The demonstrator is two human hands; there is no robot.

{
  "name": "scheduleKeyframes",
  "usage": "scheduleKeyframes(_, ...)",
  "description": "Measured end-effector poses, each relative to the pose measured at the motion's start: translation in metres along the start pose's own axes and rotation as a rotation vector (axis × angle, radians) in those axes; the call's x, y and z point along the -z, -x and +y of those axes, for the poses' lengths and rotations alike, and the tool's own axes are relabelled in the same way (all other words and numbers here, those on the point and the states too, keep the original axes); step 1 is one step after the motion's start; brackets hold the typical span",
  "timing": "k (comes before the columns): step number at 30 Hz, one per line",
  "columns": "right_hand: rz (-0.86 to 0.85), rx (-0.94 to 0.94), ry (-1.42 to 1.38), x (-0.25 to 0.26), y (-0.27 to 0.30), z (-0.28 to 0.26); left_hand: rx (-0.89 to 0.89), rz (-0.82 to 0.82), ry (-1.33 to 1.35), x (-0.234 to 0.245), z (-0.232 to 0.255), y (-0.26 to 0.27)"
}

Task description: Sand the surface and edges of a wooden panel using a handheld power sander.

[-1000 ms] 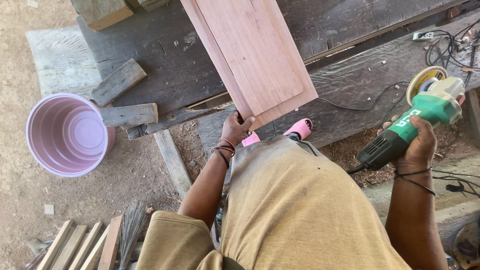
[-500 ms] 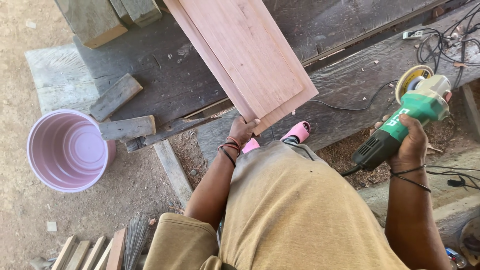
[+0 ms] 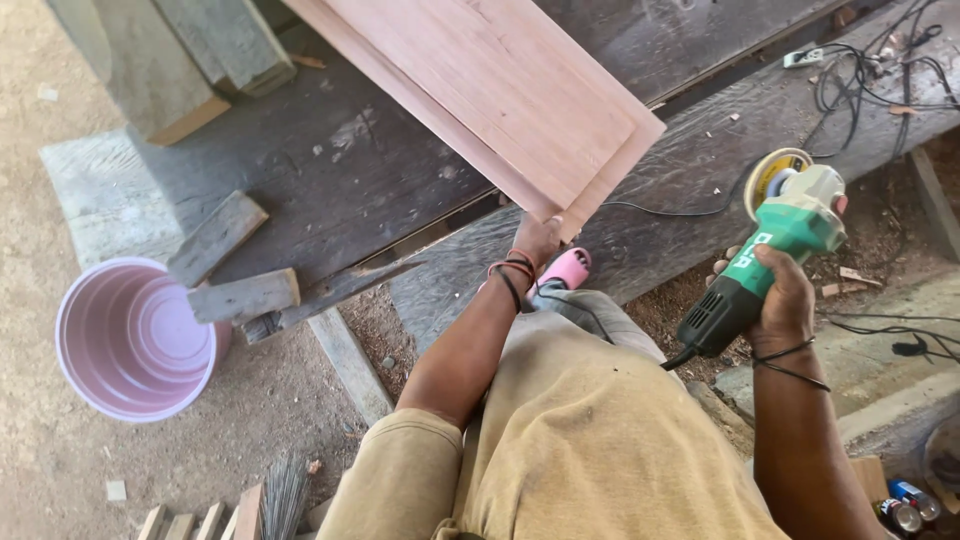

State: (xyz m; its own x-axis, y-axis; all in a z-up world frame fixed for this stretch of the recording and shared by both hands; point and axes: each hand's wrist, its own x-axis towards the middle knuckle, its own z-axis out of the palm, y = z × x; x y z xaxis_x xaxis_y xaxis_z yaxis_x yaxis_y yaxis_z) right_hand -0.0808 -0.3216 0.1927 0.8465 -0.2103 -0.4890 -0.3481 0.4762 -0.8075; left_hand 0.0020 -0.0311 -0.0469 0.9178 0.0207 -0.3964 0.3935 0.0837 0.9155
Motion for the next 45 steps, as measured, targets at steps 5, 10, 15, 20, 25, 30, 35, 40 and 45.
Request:
scheduleKeyframes(5,0.054,-0.003,-0.036,0.022,-0.018,-0.014,0.384,-0.179,-0.036,-0.037,0.062,-0.023)
scheduleKeyframes(10,0.108,0.018,-0.051,0.042,-0.045,-0.031,0.379,-0.087,-0.116,-0.062,0.083,-0.042)
scheduleKeyframes(15,0.115,0.010,-0.100,0.053,-0.071,-0.034,0.276,0.048,0.000,-0.072,0.083,-0.074)
scheduleKeyframes(20,0.106,-0.016,-0.155,0.044,-0.082,-0.023,0.377,-0.122,-0.371,-0.067,0.128,-0.038)
scheduleKeyframes(25,0.115,-0.068,-0.288,0.006,-0.094,-0.017,0.099,-0.417,-0.431,-0.036,0.144,0.016)
scheduleKeyframes(30,0.115,-0.063,-0.353,-0.039,-0.090,-0.014,-0.044,-0.796,-0.331,-0.031,0.210,0.056)
scheduleKeyframes(35,0.099,-0.060,-0.443,-0.075,-0.072,0.000,0.001,-0.879,-0.351,-0.025,0.220,0.060)
scheduleKeyframes(40,0.180,0.048,-0.441,-0.107,-0.053,0.013,0.060,-0.841,-0.345,0.004,0.220,0.064)
scheduleKeyframes(45,0.515,0.147,-0.454,-0.116,-0.050,0.036,-0.022,-0.712,-0.371,0.016,0.203,0.062)
